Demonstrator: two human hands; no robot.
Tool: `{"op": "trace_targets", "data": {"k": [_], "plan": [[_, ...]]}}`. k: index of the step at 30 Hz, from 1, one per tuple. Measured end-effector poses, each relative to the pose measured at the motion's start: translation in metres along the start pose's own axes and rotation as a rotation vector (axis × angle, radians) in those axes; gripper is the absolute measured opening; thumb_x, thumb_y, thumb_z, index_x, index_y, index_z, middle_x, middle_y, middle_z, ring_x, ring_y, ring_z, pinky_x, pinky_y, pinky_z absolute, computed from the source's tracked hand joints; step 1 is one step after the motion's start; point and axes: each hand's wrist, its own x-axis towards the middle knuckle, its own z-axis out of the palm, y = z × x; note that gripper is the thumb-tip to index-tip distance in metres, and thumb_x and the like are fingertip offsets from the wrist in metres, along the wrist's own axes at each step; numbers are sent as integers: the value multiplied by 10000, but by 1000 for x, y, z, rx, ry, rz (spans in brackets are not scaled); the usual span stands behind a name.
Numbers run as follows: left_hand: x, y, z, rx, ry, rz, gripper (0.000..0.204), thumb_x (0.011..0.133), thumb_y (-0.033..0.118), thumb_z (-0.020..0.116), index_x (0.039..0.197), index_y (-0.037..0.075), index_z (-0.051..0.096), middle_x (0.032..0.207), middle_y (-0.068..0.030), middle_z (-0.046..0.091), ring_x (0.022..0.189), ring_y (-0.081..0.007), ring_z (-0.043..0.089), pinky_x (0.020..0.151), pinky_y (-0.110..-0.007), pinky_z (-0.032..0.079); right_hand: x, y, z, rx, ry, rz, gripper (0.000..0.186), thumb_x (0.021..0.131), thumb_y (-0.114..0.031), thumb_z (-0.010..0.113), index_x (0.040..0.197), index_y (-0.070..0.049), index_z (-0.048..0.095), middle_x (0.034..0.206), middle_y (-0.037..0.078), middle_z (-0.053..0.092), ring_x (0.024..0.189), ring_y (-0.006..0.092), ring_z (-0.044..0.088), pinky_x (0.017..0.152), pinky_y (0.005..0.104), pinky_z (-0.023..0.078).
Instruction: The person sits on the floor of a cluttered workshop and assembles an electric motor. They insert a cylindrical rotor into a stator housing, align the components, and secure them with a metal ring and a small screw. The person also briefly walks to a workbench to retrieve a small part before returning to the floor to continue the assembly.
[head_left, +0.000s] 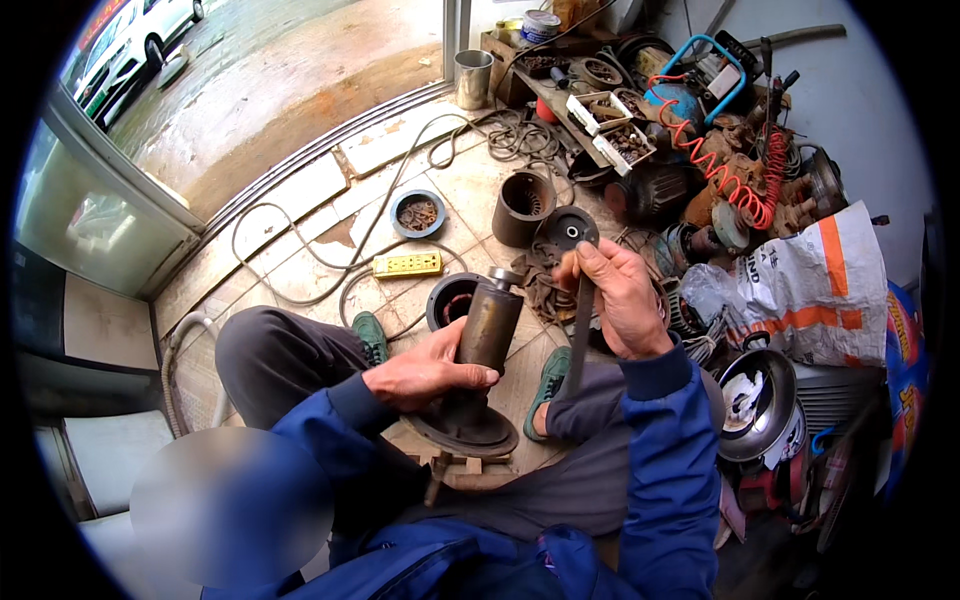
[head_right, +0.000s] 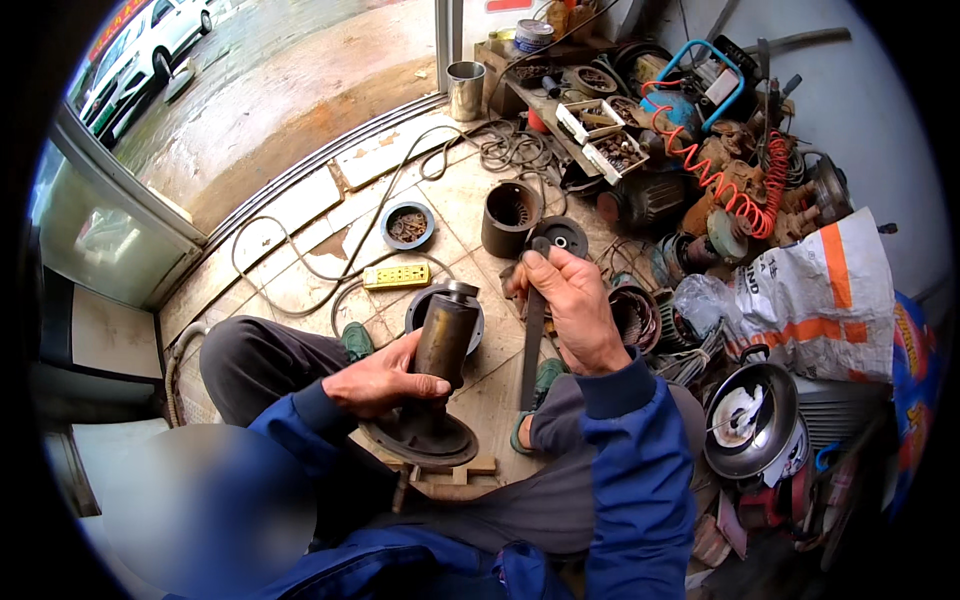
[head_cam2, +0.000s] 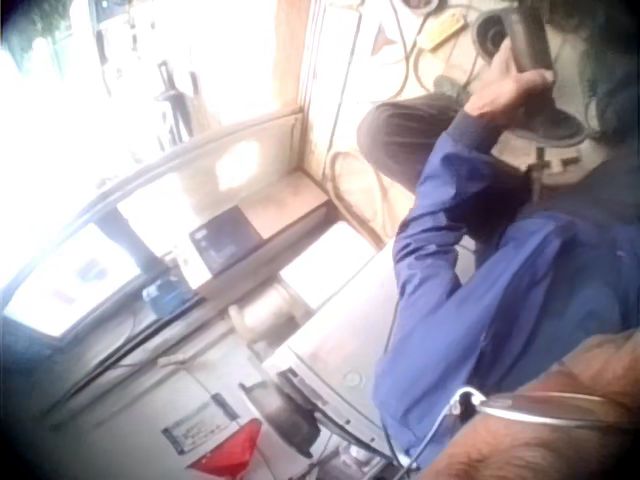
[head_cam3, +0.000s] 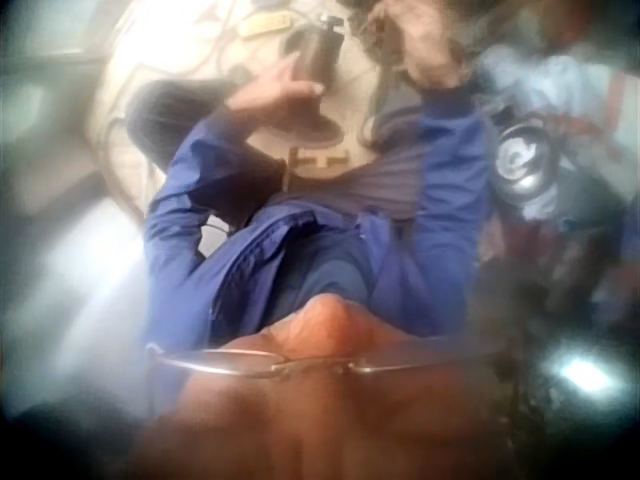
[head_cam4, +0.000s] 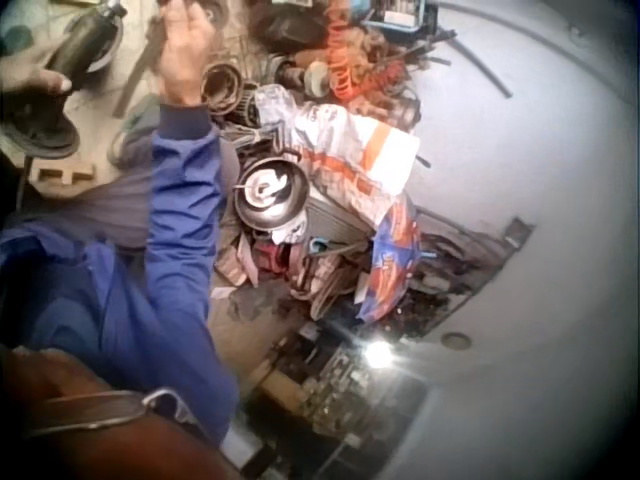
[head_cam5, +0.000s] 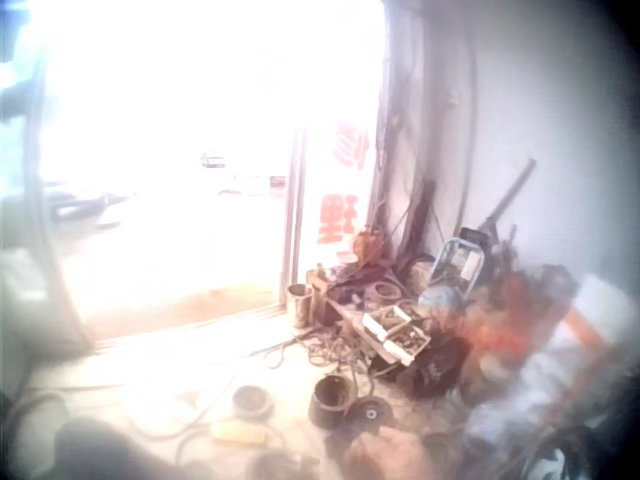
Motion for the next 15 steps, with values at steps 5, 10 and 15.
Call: {"op": "trace_targets", "data": {"k": [5, 10, 15], "plan": [[0, 45, -6, 395, -78, -92, 671, 901, 195, 768, 1435, 37, 394, 1051, -23, 559, 995, -102, 537, 849, -268, 478, 10, 0, 21, -111, -355, 59, 187, 970, -126, 620, 914, 29, 709, 1482, 211, 466, 1277, 244, 538, 1018, 336, 438], [-1, 122, 15, 1025, -136, -197, 655, 852, 220, 762, 1388, 22, 442, 1112, -142, 606, 1063, -219, 572, 920, -349, 468, 12, -4, 7, -47, -484, -8, 232, 956, -174, 676, 1004, 41, 748, 1492, 244, 451, 1319, 308, 522, 1090, 392, 393], [8, 174, 41, 1599, -353, -169, 532, 785, 222, 740, 1223, 9, 525, 906, -216, 645, 879, -386, 642, 802, -452, 502, 1, 1, 18, 159, -444, 69, 251, 981, -130, 641, 1099, 80, 712, 1546, 210, 406, 1266, 243, 579, 1059, 318, 437]]}}
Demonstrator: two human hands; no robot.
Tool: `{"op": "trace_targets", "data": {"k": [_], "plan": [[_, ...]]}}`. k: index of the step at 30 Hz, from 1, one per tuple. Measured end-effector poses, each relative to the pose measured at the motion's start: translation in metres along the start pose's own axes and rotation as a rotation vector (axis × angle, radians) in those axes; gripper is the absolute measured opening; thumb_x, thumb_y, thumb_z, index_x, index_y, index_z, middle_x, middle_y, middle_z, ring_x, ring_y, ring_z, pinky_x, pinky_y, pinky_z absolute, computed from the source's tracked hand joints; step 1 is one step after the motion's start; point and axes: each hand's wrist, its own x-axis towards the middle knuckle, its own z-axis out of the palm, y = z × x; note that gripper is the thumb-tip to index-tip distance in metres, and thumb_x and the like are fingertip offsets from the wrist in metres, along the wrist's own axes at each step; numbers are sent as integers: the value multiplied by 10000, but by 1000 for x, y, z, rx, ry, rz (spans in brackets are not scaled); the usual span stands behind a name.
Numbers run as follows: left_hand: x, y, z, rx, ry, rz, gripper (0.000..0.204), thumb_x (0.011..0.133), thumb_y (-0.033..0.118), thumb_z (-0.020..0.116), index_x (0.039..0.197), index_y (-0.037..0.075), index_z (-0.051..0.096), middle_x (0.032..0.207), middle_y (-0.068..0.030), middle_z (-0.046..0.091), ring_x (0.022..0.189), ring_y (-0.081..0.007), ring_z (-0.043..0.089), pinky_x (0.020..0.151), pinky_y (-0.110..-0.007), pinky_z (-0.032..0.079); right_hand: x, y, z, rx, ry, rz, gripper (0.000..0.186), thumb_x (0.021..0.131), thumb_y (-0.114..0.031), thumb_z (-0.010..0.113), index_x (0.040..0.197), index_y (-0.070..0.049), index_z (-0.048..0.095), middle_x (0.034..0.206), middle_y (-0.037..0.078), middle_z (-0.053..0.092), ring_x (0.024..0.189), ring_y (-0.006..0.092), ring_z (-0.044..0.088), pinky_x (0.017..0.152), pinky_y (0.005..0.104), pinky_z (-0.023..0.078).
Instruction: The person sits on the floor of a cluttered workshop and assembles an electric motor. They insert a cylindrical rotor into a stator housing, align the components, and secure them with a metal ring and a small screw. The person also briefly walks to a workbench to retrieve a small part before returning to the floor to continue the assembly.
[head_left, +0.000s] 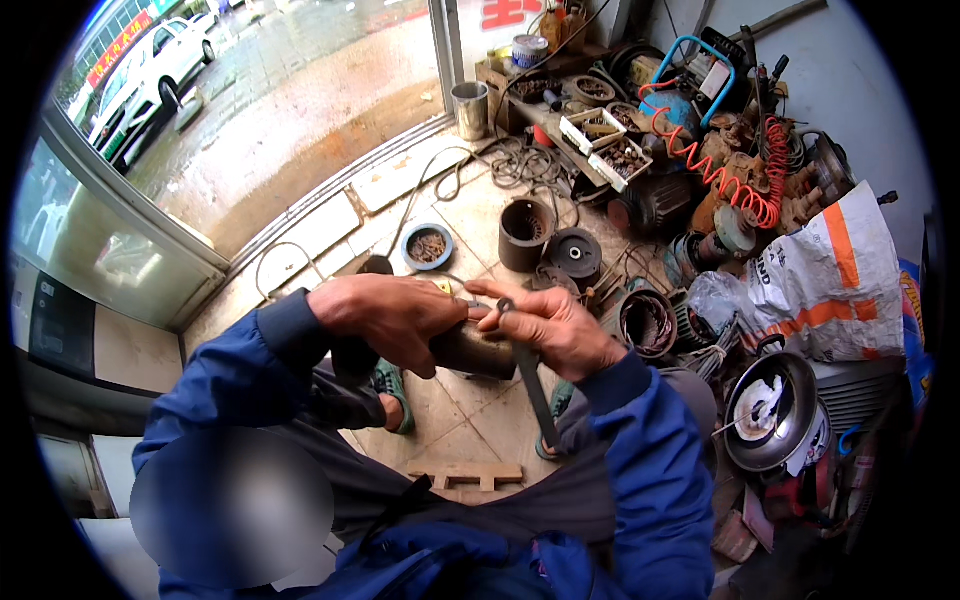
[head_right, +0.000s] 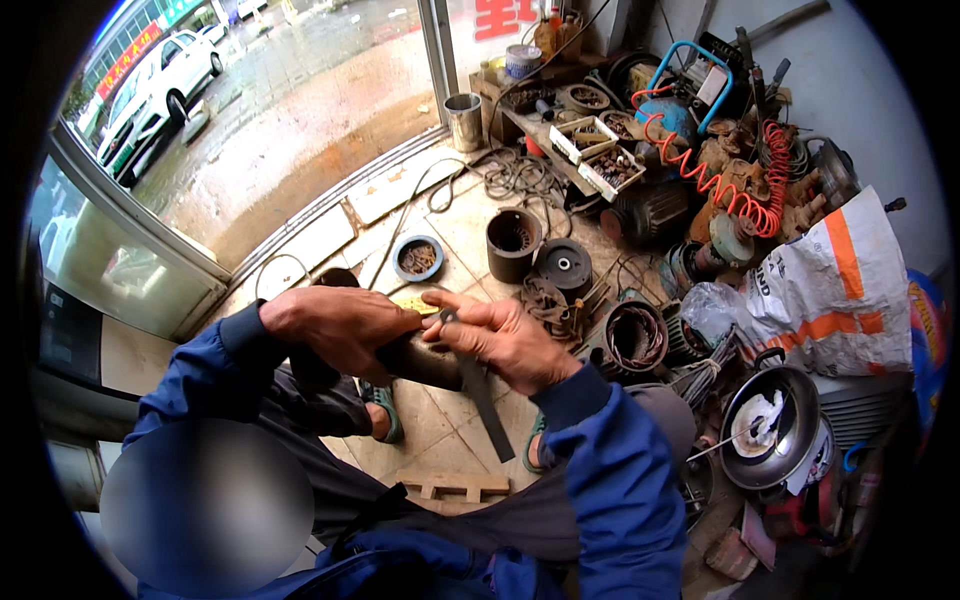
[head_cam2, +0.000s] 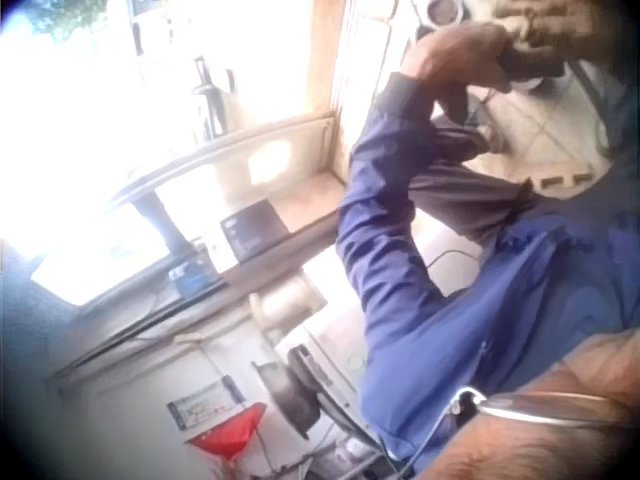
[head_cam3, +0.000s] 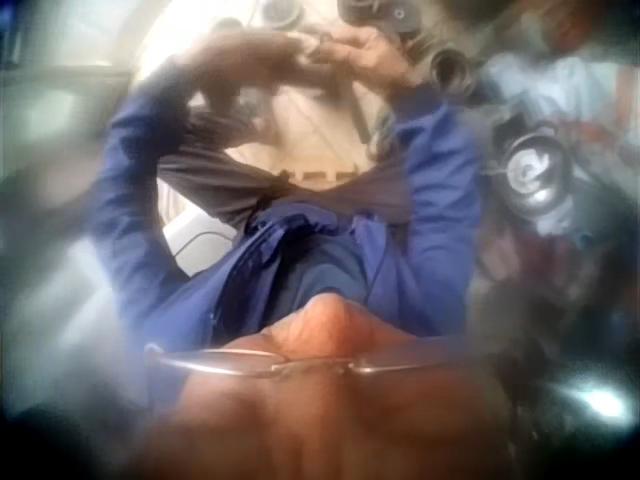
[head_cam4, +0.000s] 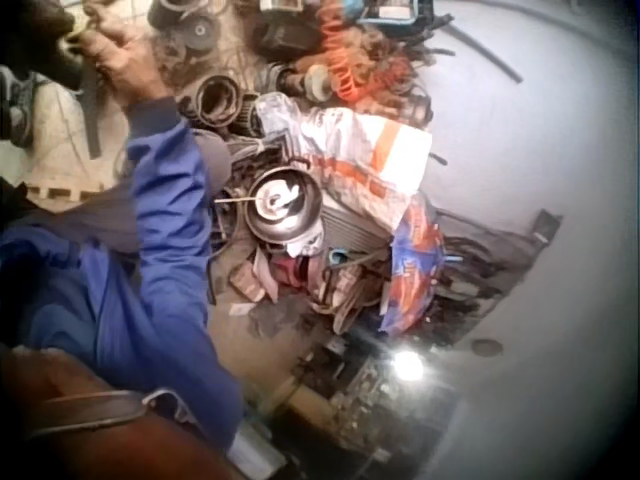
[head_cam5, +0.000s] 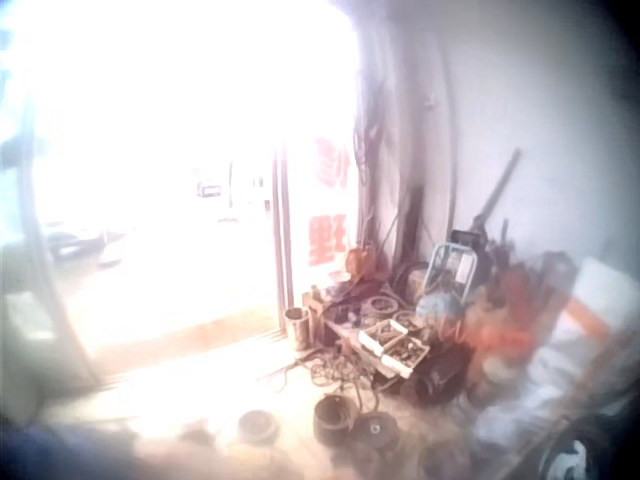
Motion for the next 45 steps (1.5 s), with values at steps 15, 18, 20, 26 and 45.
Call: {"op": "trace_targets", "data": {"k": [15, 18, 20, 26, 45], "plan": [[-35, 135, -14, 592, 1278, 374, 421, 762, -31, 692, 1167, 1, 578, 1022, -144, 657, 904, -292, 633, 872, -395, 530, -39, -55, 25, 549, 42, -559, 224, 982, -142, 644, 1106, 45, 656, 1364, 233, 573, 807, 267, 736, 677, 375, 639], [-26, 85, 77, -535, 1604, 391, 361, 906, 158, 620, 1203, -42, 572, 1141, -167, 635, 1106, -257, 613, 974, -405, 487, -41, -50, 27, 508, 83, -599, 220, 984, -147, 641, 1109, 34, 649, 1217, 229, 646, 778, 275, 738, 666, 387, 639], [-4, 54, 94, -1458, 1493, 469, 531, 973, 339, 604, 1345, -26, 502, 1273, -178, 598, 1220, -316, 567, 1021, -426, 472, -34, -35, 36, 525, 91, -511, 211, 984, -144, 641, 1102, 31, 643, 1058, 204, 692, 769, 280, 737, 662, 388, 636], [65, 26, 105, -2141, 1000, 878, 687, 920, 652, 580, 1251, 50, 569, 1206, -113, 600, 1216, -307, 542, 1046, -502, 450, -32, 3, 41, 431, 231, -237, 221, 979, -151, 657, 1058, 56, 665, 1330, 197, 585, 790, 246, 715, 704, 367, 628], [82, -49, 242, -2875, 1186, 555, 115, 968, 200, 662, 1024, 127, 594, 966, -58, 654, 1022, -254, 628, 1050, -524, 455, -51, 56, 28, 324, 736, -405, 209, 1018, -271, 616, 1061, -69, 646, 743, -11, 545, 586, 93, 475, 542, 288, 416]]}}
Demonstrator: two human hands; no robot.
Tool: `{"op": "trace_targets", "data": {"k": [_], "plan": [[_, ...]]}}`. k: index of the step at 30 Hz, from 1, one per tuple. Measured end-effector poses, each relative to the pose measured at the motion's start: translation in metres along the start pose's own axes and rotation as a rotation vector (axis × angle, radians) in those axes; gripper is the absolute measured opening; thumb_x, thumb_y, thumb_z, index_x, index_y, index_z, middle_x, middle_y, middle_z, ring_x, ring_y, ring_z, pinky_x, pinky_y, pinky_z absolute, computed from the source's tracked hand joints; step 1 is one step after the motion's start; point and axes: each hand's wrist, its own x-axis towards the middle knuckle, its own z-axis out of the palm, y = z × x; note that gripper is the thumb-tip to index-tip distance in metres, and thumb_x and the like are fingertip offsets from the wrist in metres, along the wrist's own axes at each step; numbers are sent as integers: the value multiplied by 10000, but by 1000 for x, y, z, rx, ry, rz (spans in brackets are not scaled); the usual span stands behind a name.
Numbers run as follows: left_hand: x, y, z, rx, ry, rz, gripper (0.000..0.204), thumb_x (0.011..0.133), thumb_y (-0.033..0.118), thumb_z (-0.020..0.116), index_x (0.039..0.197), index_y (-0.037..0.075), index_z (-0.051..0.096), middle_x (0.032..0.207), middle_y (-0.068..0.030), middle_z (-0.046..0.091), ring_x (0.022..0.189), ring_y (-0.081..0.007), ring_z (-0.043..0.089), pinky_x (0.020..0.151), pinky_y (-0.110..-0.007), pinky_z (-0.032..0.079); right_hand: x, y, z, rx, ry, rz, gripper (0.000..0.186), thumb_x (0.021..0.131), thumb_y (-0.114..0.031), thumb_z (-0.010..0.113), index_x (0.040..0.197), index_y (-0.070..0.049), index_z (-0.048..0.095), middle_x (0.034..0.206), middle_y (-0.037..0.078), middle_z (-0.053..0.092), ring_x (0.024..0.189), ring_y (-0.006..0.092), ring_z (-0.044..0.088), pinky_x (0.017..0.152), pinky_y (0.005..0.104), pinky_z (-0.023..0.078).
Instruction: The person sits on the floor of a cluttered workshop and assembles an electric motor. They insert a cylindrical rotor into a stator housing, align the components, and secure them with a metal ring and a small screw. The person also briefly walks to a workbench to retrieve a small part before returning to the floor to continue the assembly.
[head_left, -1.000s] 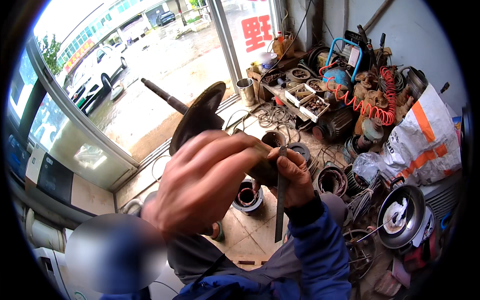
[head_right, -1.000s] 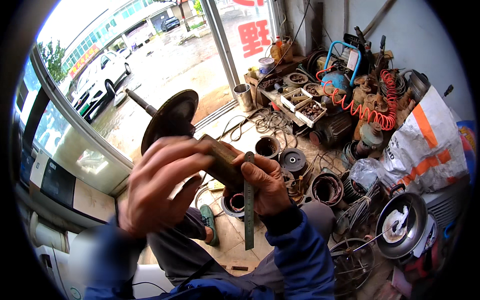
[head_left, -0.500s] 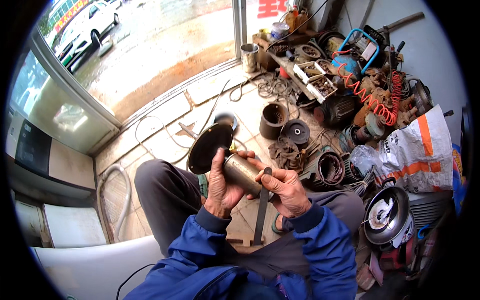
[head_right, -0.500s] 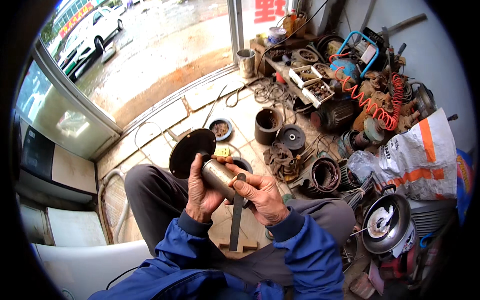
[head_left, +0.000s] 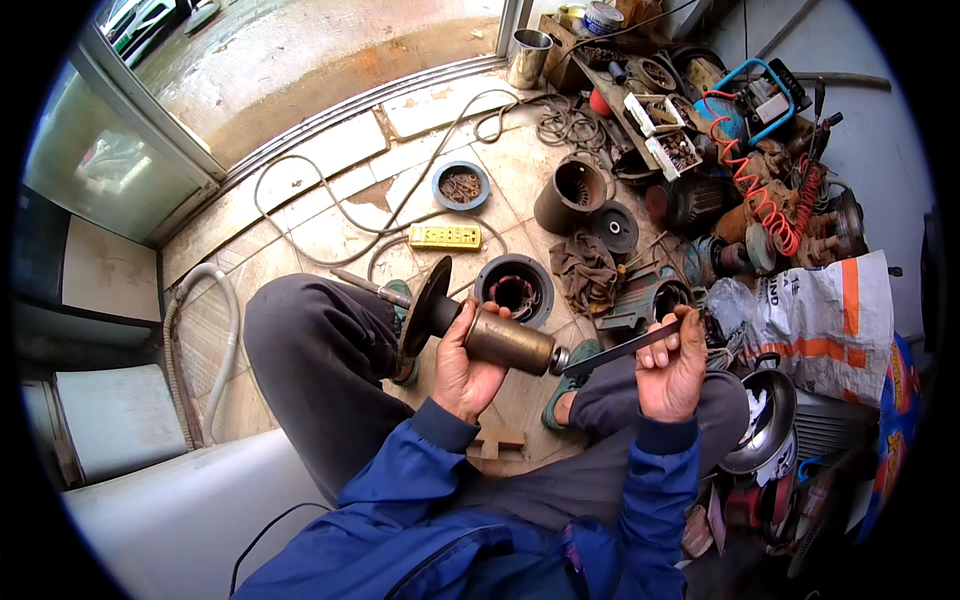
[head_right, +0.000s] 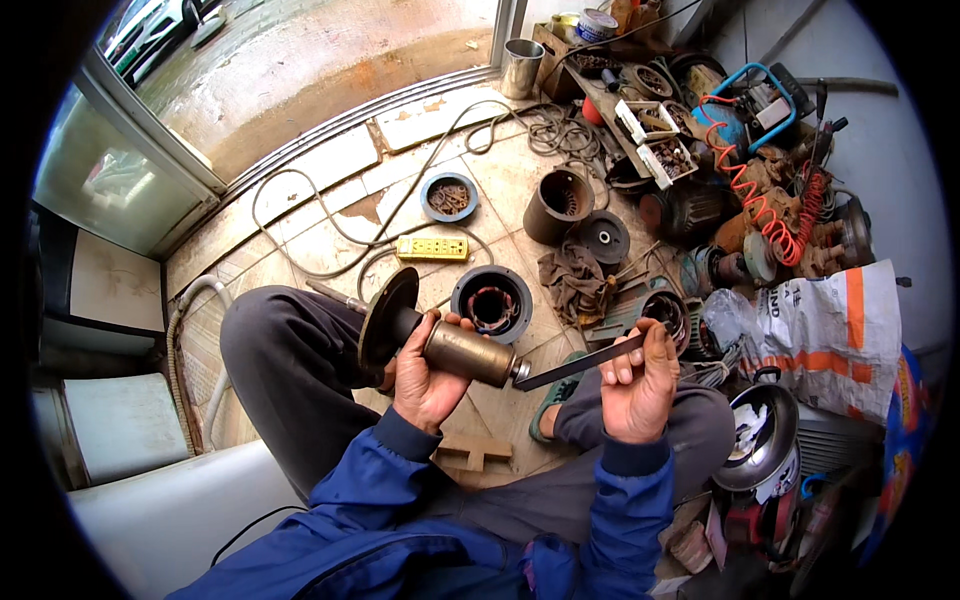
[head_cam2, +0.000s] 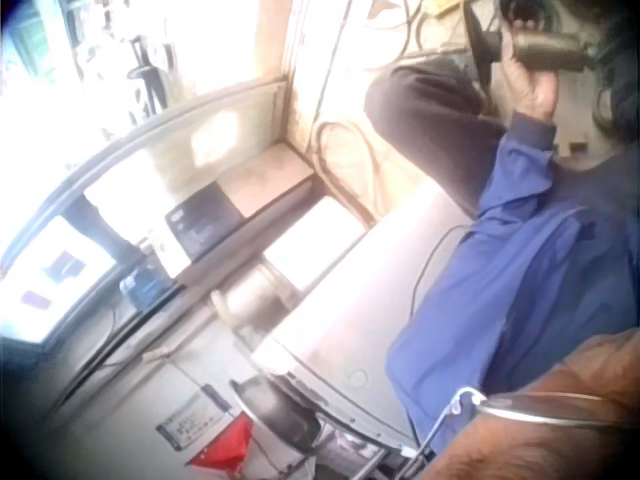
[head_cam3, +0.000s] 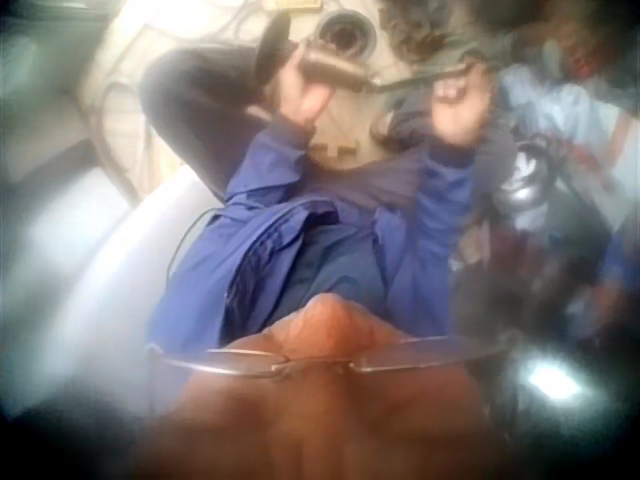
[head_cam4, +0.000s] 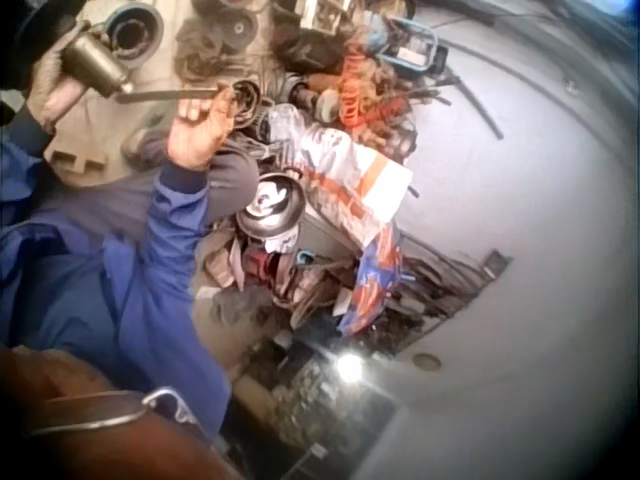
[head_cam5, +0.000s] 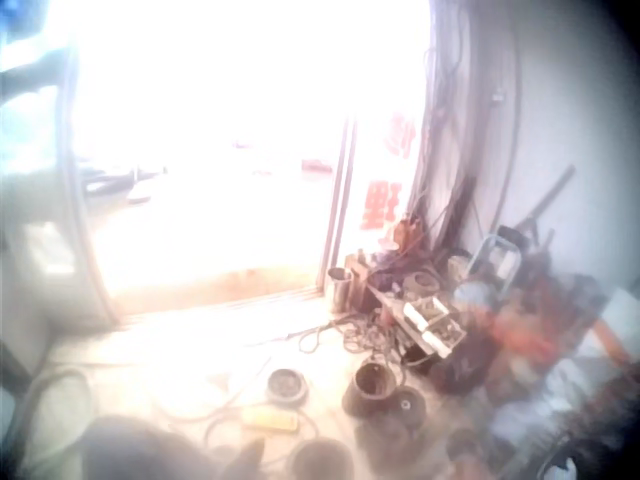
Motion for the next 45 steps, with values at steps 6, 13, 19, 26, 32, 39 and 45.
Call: {"op": "trace_targets", "data": {"k": [6, 13, 19, 26, 32, 39, 45], "plan": [[9, -8, -14, -82, -18, -49, 95, 980, 195, 652, 1004, 105, 632, 1015, -61, 683, 1063, -257, 624, 1050, -456, 457, -15, 51, -14, -32, 175, 109, 142, 1013, -231, 625, 1028, -92, 651, 734, 28, 612, 600, 161, 567, 563, 317, 478], [15, -8, -26, -111, -2, -46, 108, 974, 204, 672, 1055, 141, 640, 1027, -52, 702, 1054, -211, 636, 1058, -447, 451, -12, 68, -22, -192, 139, 110, 163, 1006, -177, 633, 1045, -19, 632, 754, 71, 627, 635, 178, 583, 621, 319, 523], [22, -10, -30, -72, 25, -53, 168, 969, 210, 670, 1106, 115, 649, 1146, -47, 683, 1126, -215, 620, 1108, -443, 422, -13, 82, -26, -246, 128, 131, 177, 999, -171, 645, 1063, -6, 640, 791, 68, 661, 703, 160, 631, 687, 311, 551], [25, -12, -30, -69, 48, -47, 226, 974, 230, 651, 1130, 69, 627, 1158, -92, 673, 1124, -262, 621, 1102, -450, 434, -10, 87, -21, -372, 142, 119, 191, 994, -173, 654, 1062, 5, 637, 770, 59, 646, 697, 155, 628, 673, 290, 543], [34, -12, -43, -67, 88, -54, 263, 955, 222, 657, 1145, 46, 615, 1097, -120, 685, 1074, -274, 642, 1062, -447, 468, -9, 88, -18, -371, 155, 116, 175, 986, -157, 666, 1041, 7, 638, 770, 56, 641, 689, 155, 628, 679, 289, 550], [32, -12, -38, -60, 106, -52, 266, 950, 223, 651, 1147, 46, 619, 1109, -124, 687, 1079, -266, 641, 1064, -446, 465, -7, 91, -24, -435, 131, 92, 206, 992, -150, 655, 1068, 40, 631, 761, 87, 665, 697, 171, 662, 678, 297, 562], [34, -10, -43, -62, 127, -59, 282, 944, 218, 647, 1163, 42, 618, 1130, -122, 685, 1087, -262, 640, 1070, -446, 461, -7, 93, -24, -474, 101, 79, 216, 997, -156, 650, 1064, 48, 632, 770, 97, 672, 704, 171, 664, 678, 296, 558]]}}
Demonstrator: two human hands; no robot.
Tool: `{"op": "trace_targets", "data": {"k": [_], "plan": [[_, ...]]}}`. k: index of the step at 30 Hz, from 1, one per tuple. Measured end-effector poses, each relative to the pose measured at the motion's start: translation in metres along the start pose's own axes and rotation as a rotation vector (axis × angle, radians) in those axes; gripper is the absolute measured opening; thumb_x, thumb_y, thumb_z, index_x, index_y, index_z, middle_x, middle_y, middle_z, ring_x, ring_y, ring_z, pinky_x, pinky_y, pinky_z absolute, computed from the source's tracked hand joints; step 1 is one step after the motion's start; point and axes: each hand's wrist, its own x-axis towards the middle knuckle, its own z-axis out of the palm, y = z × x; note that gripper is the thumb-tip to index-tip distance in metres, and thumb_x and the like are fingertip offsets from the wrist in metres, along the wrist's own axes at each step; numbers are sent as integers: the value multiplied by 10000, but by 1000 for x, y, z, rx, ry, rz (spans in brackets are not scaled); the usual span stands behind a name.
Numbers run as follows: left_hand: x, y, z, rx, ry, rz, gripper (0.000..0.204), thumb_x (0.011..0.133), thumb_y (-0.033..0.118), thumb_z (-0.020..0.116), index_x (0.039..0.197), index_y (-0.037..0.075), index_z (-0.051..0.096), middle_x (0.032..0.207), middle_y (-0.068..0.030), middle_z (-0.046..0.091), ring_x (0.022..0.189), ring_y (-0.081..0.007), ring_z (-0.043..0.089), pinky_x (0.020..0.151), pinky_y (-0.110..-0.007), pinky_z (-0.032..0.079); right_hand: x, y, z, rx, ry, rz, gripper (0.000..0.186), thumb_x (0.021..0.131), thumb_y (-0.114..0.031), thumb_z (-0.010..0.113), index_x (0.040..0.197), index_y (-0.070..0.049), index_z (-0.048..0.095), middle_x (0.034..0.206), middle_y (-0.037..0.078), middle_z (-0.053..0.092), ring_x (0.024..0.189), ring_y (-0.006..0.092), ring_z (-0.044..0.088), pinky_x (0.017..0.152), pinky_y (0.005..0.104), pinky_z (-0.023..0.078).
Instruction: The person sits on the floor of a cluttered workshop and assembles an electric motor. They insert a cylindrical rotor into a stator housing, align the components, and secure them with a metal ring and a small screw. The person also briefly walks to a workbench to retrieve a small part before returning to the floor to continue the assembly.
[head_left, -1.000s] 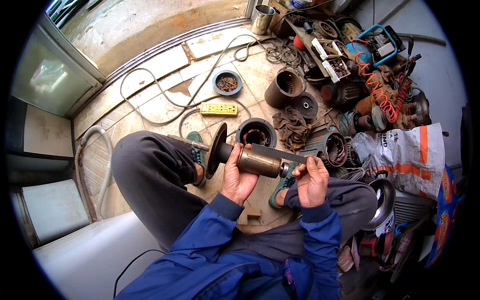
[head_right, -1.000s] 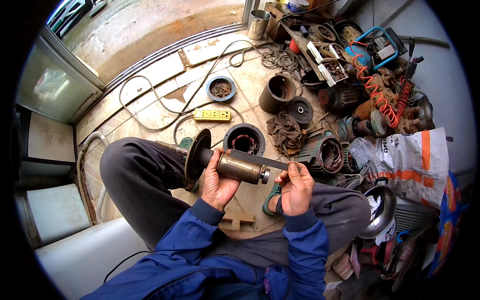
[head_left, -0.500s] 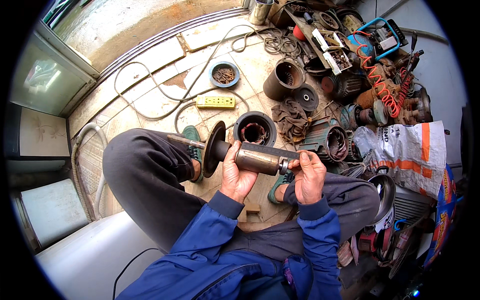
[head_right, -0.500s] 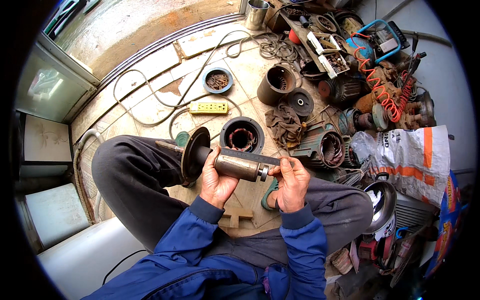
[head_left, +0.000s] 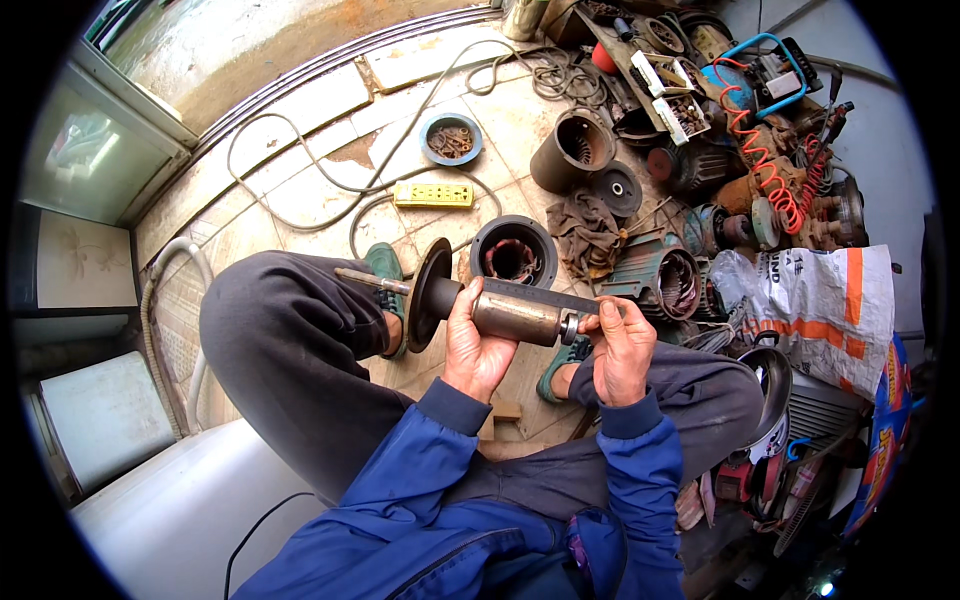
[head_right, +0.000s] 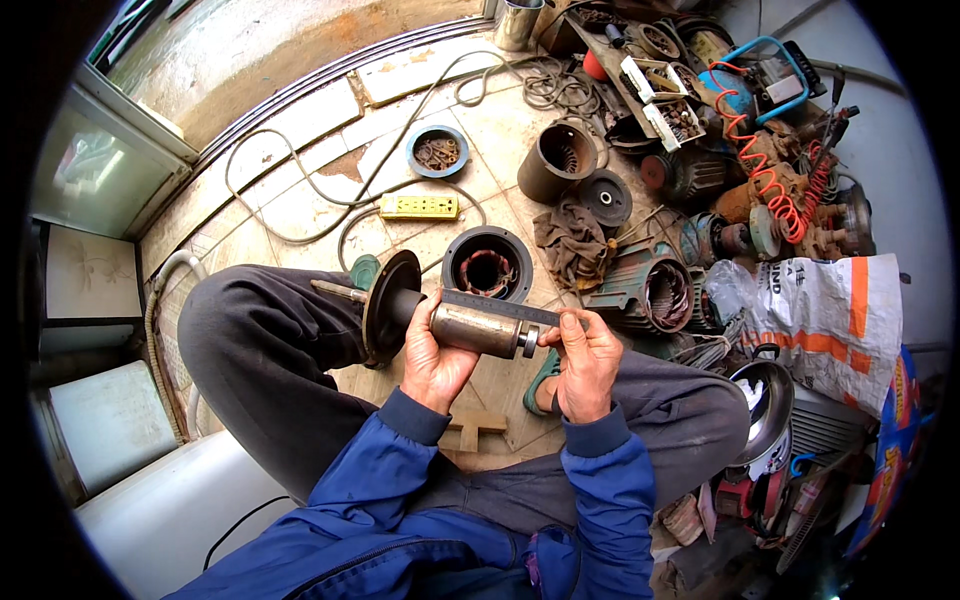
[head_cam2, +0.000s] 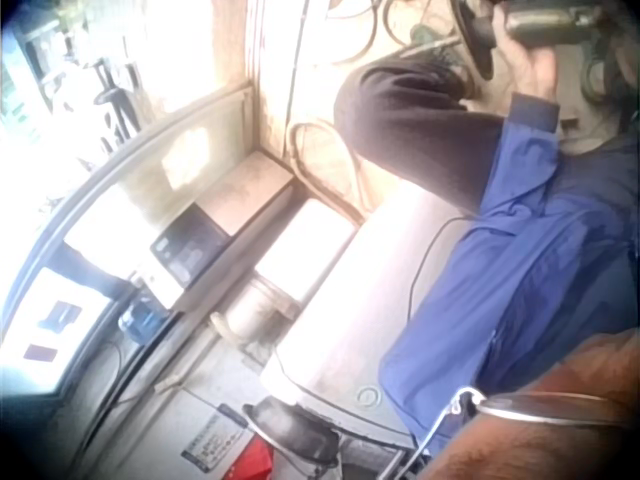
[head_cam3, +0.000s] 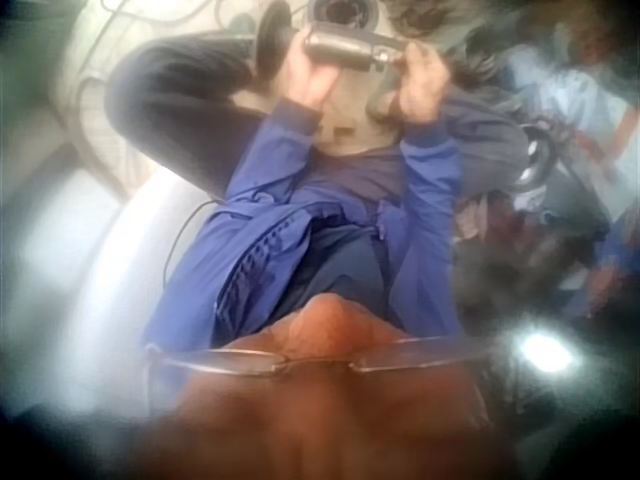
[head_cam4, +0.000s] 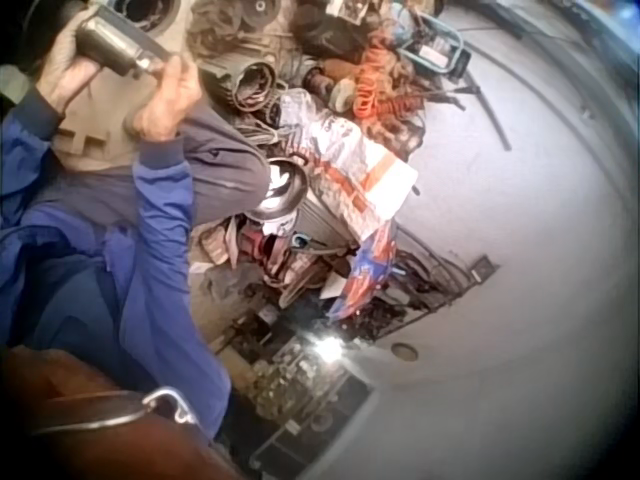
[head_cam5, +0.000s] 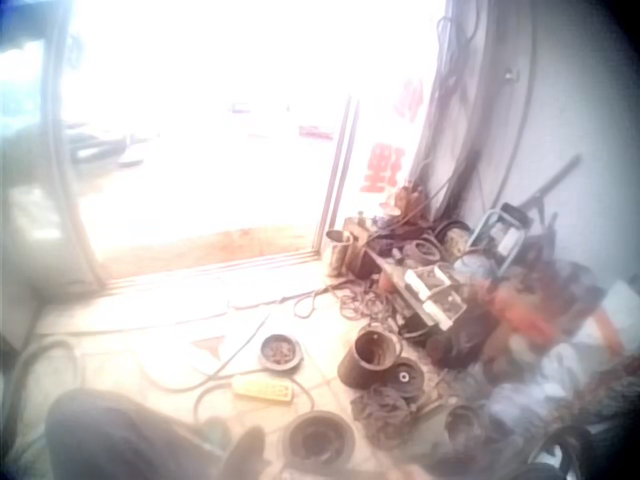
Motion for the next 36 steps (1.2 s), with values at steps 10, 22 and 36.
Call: {"op": "trace_targets", "data": {"k": [10, 22, 36], "plan": [[0, 0, 1, 12, 4, -11, 315, 924, 210, 687, 1181, 51, 596, 1183, -111, 659, 1129, -279, 619, 1076, -481, 448, 2, 1, -1, -9, 5, 32, 203, 995, -143, 650, 1070, 45, 632, 773, 87, 663, 706, 170, 648, 690, 301, 545], [3, 0, -2, 29, 46, -16, 388, 919, 236, 682, 1240, 43, 580, 1256, -124, 633, 1186, -283, 587, 1113, -494, 409, 5, 6, -4, 2, -17, 36, 185, 994, -142, 649, 1050, 35, 638, 778, 86, 662, 723, 186, 649, 716, 320, 558], [8, 1, -7, 26, 65, -14, 390, 920, 265, 692, 1219, 43, 574, 1272, -145, 623, 1217, -322, 570, 1136, -538, 378, 5, 8, -5, -26, -20, 43, 172, 1005, -131, 628, 1048, 35, 638, 790, 80, 656, 731, 173, 636, 729, 325, 558]]}}
